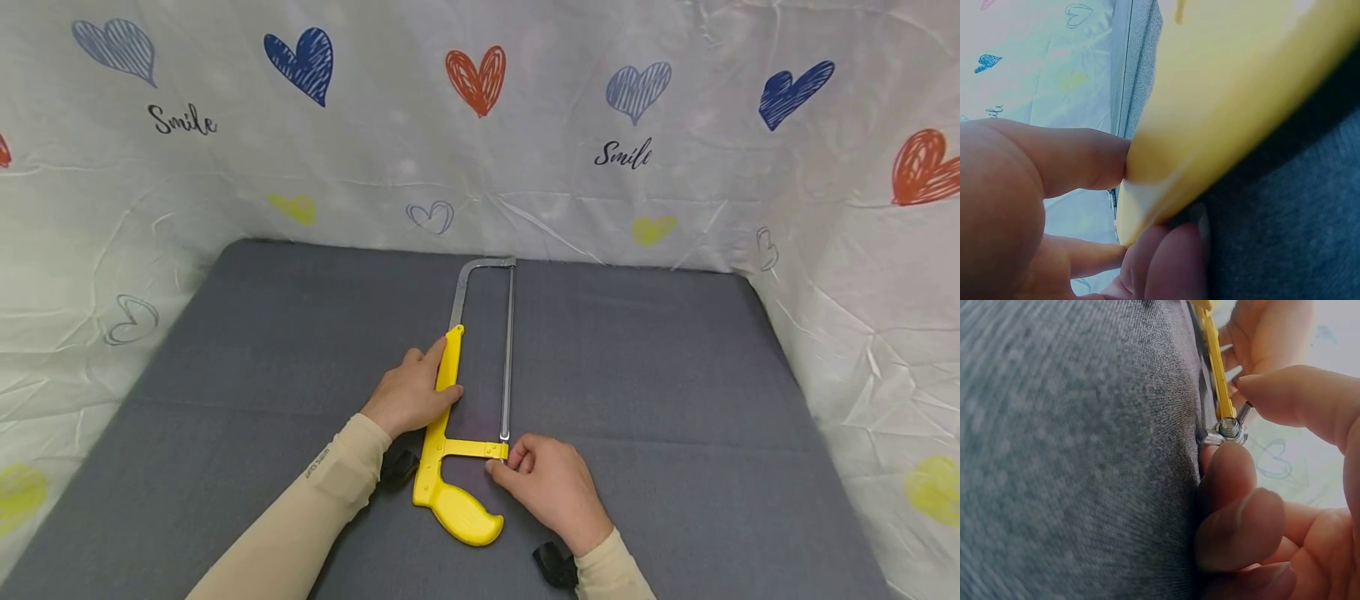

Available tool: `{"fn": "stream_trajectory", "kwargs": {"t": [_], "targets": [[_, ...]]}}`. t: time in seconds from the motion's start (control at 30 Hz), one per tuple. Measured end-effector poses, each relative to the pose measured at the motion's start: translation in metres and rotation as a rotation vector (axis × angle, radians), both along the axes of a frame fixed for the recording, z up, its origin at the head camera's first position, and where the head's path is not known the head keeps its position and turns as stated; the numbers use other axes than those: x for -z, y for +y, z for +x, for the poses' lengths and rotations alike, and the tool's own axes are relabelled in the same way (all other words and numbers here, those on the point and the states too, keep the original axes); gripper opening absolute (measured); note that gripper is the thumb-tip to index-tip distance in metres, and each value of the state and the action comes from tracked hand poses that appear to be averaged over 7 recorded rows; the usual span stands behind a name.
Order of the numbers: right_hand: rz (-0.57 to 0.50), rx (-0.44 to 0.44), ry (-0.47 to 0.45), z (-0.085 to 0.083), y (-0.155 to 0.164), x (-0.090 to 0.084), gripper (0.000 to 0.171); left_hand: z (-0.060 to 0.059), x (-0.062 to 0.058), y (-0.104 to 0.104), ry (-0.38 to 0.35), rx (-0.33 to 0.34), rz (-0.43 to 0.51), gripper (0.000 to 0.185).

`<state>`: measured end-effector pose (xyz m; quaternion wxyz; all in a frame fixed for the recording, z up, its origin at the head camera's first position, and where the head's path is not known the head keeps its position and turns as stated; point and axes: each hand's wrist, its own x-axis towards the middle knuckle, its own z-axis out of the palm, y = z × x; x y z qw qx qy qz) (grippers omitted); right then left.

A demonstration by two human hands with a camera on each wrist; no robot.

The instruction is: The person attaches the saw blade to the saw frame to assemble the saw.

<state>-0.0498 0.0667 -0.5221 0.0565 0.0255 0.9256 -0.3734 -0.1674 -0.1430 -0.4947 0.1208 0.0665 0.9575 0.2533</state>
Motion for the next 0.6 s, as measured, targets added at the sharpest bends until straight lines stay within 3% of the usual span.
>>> {"fn": "stream_trajectory", "kwargs": {"t": [0.6], "targets": [[-0.013, -0.015, -0.005, -0.0010, 0.0002, 0.0011, 0.023, -0.0003, -0.0017, -0.0003, -0.005, -0.002, 0.000, 0.086]]}}
